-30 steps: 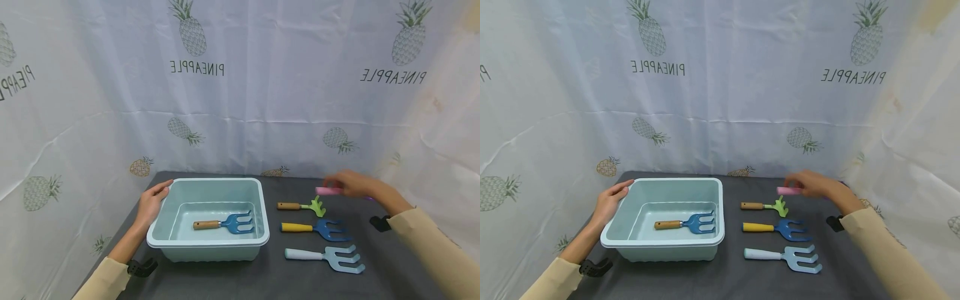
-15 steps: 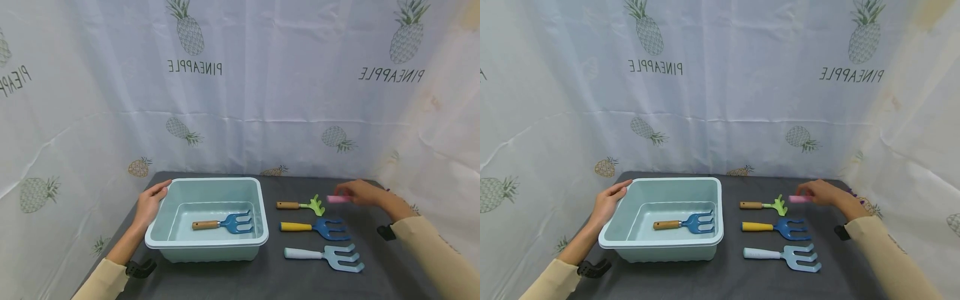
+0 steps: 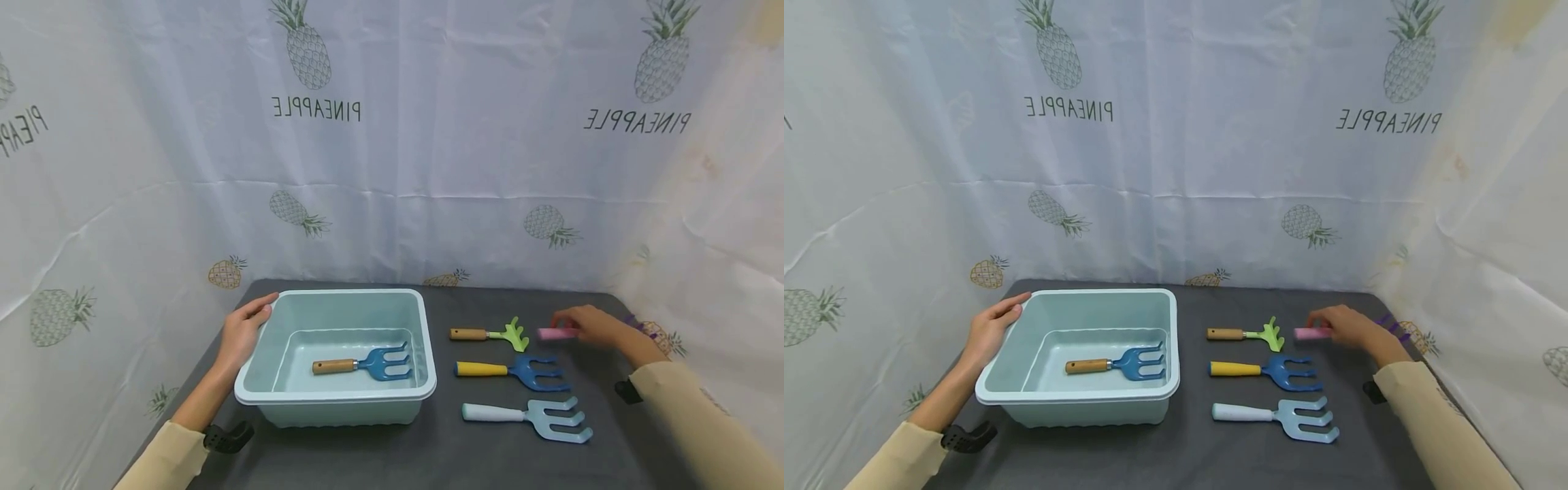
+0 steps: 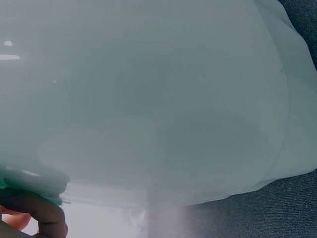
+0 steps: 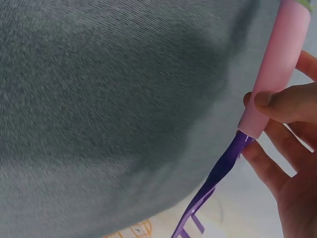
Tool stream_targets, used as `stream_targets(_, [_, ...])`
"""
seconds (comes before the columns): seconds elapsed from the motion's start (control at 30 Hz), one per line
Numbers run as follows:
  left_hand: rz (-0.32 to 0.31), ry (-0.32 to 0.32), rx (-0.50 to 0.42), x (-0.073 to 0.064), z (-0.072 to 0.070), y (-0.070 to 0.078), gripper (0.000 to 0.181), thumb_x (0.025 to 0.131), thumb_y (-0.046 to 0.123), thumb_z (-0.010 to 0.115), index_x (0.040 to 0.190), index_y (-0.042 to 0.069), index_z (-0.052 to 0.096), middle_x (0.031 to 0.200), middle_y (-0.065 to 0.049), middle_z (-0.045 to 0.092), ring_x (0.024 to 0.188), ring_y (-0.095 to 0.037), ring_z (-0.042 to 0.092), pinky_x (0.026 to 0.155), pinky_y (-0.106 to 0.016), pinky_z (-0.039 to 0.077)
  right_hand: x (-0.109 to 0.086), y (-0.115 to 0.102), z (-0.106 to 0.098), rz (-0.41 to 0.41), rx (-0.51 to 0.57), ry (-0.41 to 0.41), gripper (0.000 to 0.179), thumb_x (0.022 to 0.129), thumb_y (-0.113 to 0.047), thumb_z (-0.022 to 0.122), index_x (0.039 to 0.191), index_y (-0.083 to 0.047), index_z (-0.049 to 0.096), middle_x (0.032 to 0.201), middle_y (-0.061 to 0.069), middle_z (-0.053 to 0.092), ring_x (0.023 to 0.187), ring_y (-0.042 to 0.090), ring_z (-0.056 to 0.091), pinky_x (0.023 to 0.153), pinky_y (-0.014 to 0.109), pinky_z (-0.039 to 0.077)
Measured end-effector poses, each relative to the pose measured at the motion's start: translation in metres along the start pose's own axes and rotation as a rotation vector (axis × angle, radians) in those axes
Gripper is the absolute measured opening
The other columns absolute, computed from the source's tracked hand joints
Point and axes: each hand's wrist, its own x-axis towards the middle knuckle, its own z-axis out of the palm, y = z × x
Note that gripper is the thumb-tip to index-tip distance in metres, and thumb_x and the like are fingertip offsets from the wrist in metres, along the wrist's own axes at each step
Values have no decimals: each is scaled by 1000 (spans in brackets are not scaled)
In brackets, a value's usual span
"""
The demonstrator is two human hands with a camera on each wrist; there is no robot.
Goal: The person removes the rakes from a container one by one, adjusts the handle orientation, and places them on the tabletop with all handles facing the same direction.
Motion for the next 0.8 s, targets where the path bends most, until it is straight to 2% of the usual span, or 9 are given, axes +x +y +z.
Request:
stream_targets(0.13, [3, 6, 5, 0, 0, 0, 44, 111, 28, 46, 151, 13, 54, 154, -13, 55, 105, 10, 51, 84, -8, 44, 2, 4, 8, 10, -2, -2, 44, 76, 13, 62, 110, -11, 72, 95, 3, 72, 83, 17, 60, 75, 42, 54])
stream_targets(0.37, [-8, 7, -10, -2, 2, 1, 44, 111, 30, 47, 152, 15, 54, 153, -14, 56, 100, 12, 54, 81, -10, 48, 3, 11, 21, 46, 11, -39, 39, 81, 11, 64, 113, -9, 73, 102, 7, 72, 84, 19, 58, 77, 45, 54])
stream_targets(0.6, [2, 11, -6, -1, 2, 1, 44, 111, 32, 48, 151, 16, 55, 153, -14, 56, 98, 14, 54, 81, -10, 47, 3, 19, 28, 46, -3, 23, 47, 73, 16, 58, 107, -11, 76, 91, 2, 72, 77, 17, 56, 71, 41, 52])
stream_targets(0.8, [7, 6, -5, -1, 1, 1, 44, 111, 31, 47, 151, 15, 55, 153, -14, 56, 96, 15, 54, 81, -10, 48, 2, 22, 34, 44, -10, 51, 45, 73, 16, 58, 105, -7, 77, 96, 8, 76, 83, 23, 65, 77, 52, 57])
